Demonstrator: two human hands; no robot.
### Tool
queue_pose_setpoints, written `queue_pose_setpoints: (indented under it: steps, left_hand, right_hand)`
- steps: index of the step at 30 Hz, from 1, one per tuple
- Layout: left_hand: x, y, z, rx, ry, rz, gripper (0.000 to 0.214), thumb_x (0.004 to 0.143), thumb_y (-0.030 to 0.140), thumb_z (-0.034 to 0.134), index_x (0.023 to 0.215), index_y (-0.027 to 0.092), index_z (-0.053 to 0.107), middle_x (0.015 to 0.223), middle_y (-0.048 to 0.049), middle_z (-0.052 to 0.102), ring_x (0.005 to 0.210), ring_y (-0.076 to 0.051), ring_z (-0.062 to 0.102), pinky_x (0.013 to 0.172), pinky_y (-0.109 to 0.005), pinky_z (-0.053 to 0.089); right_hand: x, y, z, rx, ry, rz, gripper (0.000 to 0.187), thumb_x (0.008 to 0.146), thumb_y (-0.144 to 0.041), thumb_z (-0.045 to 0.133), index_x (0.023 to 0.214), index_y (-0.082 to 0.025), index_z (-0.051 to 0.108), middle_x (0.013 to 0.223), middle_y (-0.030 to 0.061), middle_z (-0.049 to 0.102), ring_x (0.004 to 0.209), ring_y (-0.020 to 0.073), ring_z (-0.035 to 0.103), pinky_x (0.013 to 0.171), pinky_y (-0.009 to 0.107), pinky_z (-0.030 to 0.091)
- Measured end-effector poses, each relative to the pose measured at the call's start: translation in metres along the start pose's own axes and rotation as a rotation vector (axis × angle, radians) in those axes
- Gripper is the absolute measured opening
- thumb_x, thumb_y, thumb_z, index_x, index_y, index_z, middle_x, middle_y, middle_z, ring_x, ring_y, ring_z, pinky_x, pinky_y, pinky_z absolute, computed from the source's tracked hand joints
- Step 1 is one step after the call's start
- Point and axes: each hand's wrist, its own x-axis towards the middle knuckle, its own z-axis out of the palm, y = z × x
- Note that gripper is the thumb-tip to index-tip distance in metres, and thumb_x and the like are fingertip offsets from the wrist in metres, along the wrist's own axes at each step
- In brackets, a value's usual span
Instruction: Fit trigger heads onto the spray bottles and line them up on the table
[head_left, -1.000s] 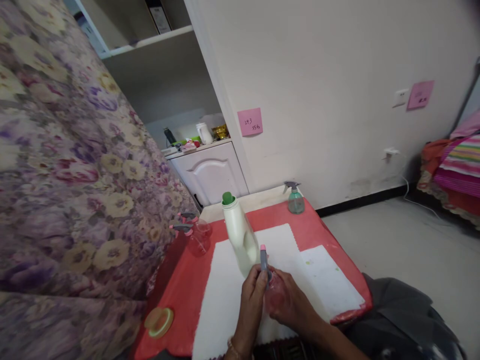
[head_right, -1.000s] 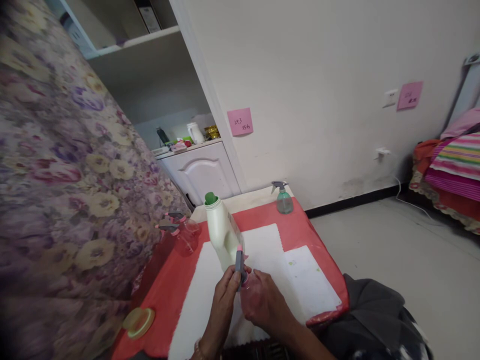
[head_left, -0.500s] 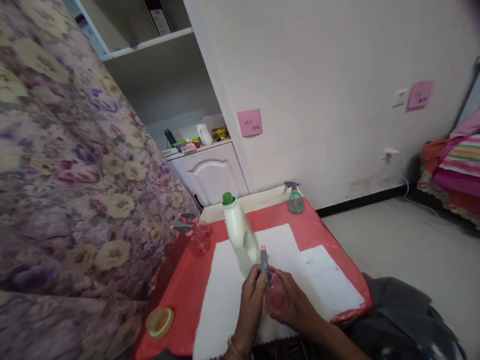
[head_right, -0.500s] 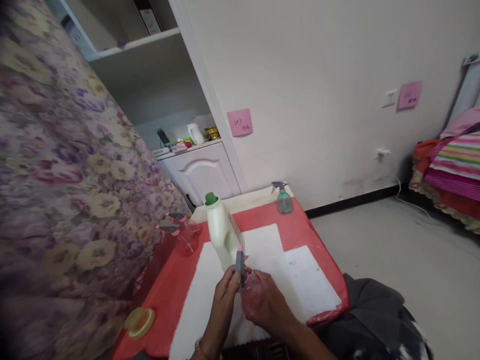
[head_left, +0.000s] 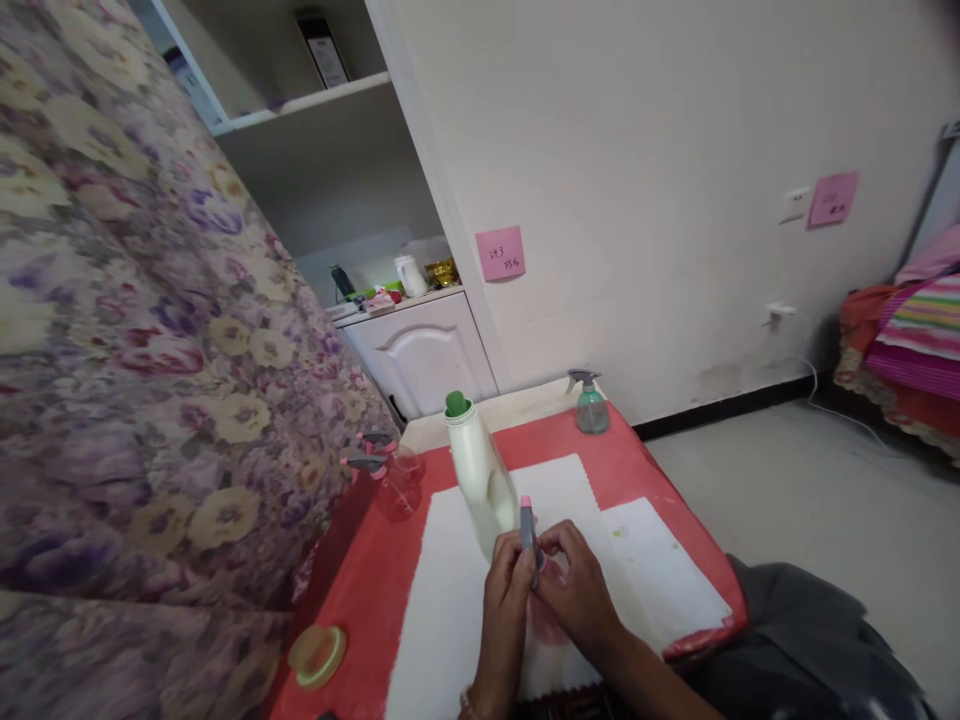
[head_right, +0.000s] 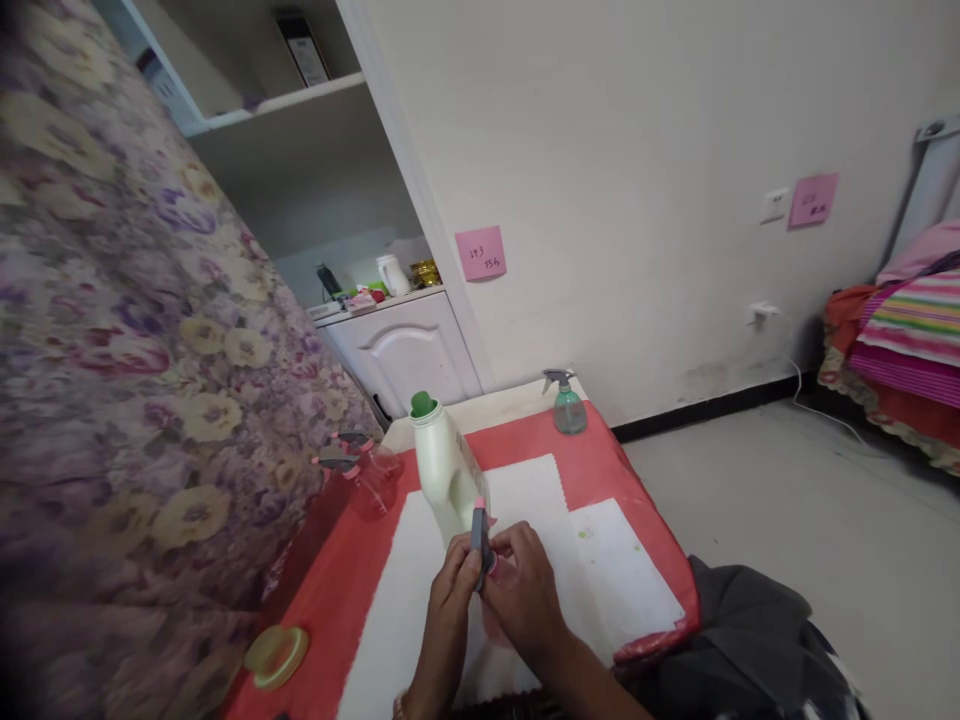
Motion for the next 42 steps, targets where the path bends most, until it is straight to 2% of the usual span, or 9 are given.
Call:
queue_pose_setpoints:
  steps: [3,8,16,19,25,32,34,38,42]
  left_hand:
    - [0.000,-0.001,0.000,-0.032,0.042,-0.059,0.028,0.085,0.044,0.059,0.096,0.019,0.065,0.097,-0.0045,0.067,0.095,-0.022,0.060,0.087,-0.031,0.046]
    - [0.008,0.004,-0.002,-0.114,0.120,-0.103,0.037,0.079,0.043,0.067,0.107,0.020,0.059,0.096,-0.0045,0.068,0.091,-0.020,0.062,0.083,-0.031,0.049]
    - [0.015,0.002,0.000,-0.028,0.092,-0.104,0.036,0.081,0.044,0.064,0.107,0.020,0.061,0.095,-0.0050,0.067,0.090,-0.020,0.063,0.079,-0.030,0.049]
    - [0.014,0.001,-0.001,0.007,0.082,-0.111,0.034,0.082,0.044,0.063,0.106,0.020,0.062,0.097,-0.0061,0.068,0.088,-0.020,0.063,0.078,-0.029,0.049]
    - [0.013,0.002,-0.002,0.068,0.079,-0.095,0.033,0.084,0.044,0.061,0.107,0.020,0.062,0.092,-0.0053,0.067,0.091,-0.021,0.061,0.079,-0.029,0.048]
    - [0.012,0.003,0.000,0.079,0.107,-0.083,0.030,0.082,0.043,0.062,0.101,0.020,0.063,0.090,-0.0037,0.066,0.084,-0.020,0.061,0.076,-0.029,0.048]
    - [0.011,0.002,0.000,0.071,0.107,-0.091,0.030,0.082,0.043,0.063,0.101,0.020,0.063,0.090,-0.0040,0.067,0.084,-0.020,0.061,0.075,-0.029,0.049]
    - [0.011,0.001,0.000,0.064,0.106,-0.084,0.031,0.082,0.043,0.063,0.102,0.020,0.064,0.098,-0.0066,0.068,0.088,-0.021,0.063,0.078,-0.030,0.049]
    - [0.011,0.004,0.002,0.057,0.113,-0.068,0.031,0.082,0.043,0.063,0.102,0.019,0.065,0.099,-0.0069,0.069,0.087,-0.020,0.063,0.076,-0.029,0.049]
  right_hand:
    - [0.003,-0.001,0.003,-0.021,0.015,0.024,0.011,0.078,-0.025,0.064,0.078,-0.022,0.054,0.076,0.0004,0.055,0.073,0.0186,0.055,0.067,0.030,0.047]
    - [0.001,0.002,0.003,-0.037,0.038,-0.042,0.012,0.077,-0.024,0.064,0.077,-0.022,0.052,0.074,-0.0002,0.054,0.070,0.0177,0.053,0.064,0.029,0.045]
    - [0.001,0.007,0.007,-0.050,0.026,-0.067,0.012,0.077,-0.017,0.060,0.077,-0.022,0.049,0.075,0.0006,0.053,0.072,0.0185,0.051,0.065,0.031,0.043]
    - [0.008,0.007,-0.002,0.019,-0.068,-0.055,0.014,0.073,-0.013,0.061,0.075,-0.021,0.050,0.077,0.0005,0.054,0.073,0.0184,0.052,0.068,0.031,0.043]
    - [0.026,0.002,-0.028,0.215,-0.432,-0.027,0.010,0.078,-0.019,0.066,0.086,-0.022,0.062,0.093,0.0027,0.062,0.092,0.0210,0.057,0.083,0.033,0.045]
    - [0.010,0.008,-0.002,0.209,-0.132,0.137,0.017,0.073,-0.020,0.068,0.083,-0.022,0.054,0.084,-0.0003,0.060,0.080,0.0189,0.059,0.074,0.030,0.048]
    - [0.012,0.010,-0.004,0.221,-0.176,0.085,0.016,0.073,-0.018,0.066,0.082,-0.022,0.055,0.085,-0.0001,0.060,0.082,0.0189,0.058,0.076,0.030,0.048]
    - [0.020,0.007,-0.020,0.330,-0.398,0.021,0.012,0.076,-0.019,0.065,0.086,-0.022,0.060,0.093,0.0019,0.061,0.091,0.0202,0.059,0.084,0.033,0.048]
    - [0.017,0.002,-0.018,0.329,-0.270,0.091,0.024,0.073,-0.022,0.071,0.093,-0.022,0.058,0.097,0.0027,0.061,0.095,0.0220,0.060,0.087,0.035,0.048]
